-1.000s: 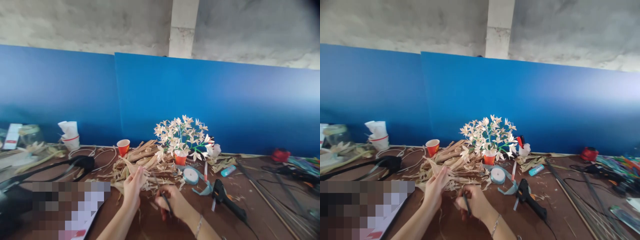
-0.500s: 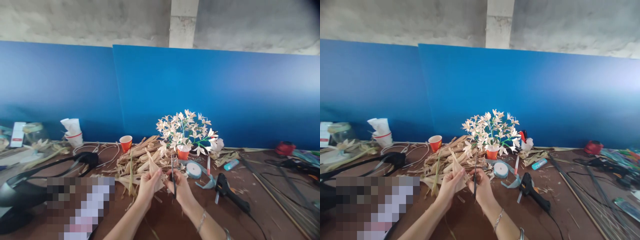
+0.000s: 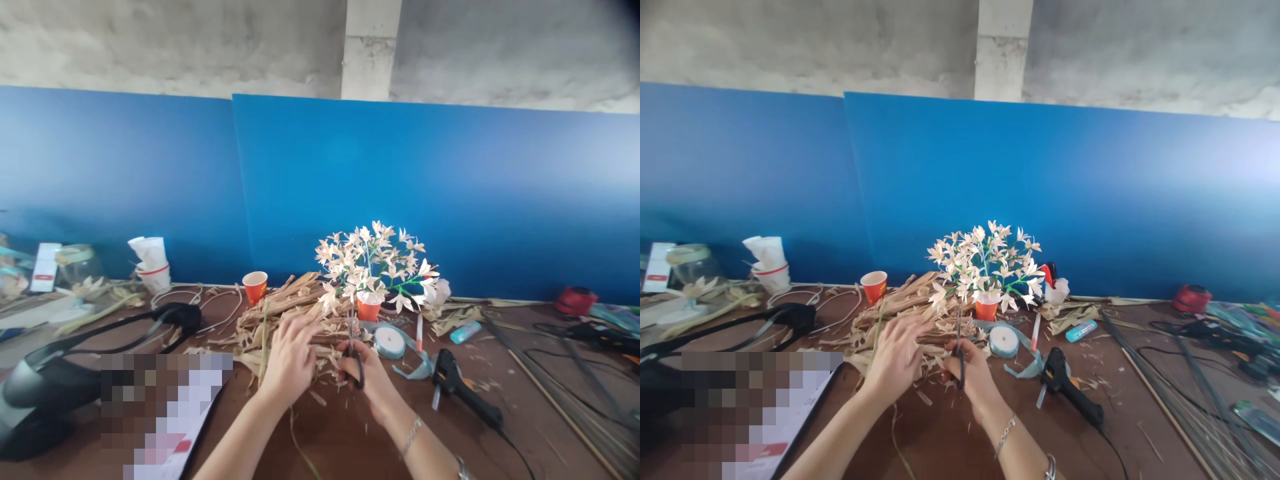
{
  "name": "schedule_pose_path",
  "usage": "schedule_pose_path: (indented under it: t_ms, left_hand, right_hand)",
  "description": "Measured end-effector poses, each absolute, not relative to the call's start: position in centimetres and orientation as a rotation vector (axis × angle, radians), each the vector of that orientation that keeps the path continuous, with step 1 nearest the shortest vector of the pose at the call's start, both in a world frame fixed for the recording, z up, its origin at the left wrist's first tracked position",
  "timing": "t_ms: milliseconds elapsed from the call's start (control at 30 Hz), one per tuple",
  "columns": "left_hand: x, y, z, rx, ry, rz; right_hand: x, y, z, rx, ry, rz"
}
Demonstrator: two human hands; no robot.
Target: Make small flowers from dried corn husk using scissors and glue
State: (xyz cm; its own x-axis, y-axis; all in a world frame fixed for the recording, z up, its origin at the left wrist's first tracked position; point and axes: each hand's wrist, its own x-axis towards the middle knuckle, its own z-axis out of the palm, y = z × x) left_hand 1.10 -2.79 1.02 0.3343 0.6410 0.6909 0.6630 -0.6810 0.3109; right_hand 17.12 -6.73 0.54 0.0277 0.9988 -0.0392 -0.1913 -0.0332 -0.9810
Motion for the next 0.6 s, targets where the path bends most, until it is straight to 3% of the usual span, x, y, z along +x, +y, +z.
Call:
schedule_pose_path:
  t_ms: [100,233,600]
  left_hand:
    - [1.9,-3.5,1.2,-2.795,-0.959,-1.223]
    - [2.1,-3.6,1.0,-2.842,-0.921,-1.343]
    - [3.6,-3.1,-0.1,-2.987,-1.771,-2.128]
  right_hand:
    - [17.3,-6.7,0.8,-1.092,-1.018,1.303]
    - [17.4,-6.7,0.9,-1.078,-1.028,1.299]
    - [16.9,-6.2,0.2,-1.041,-1.147,0.966]
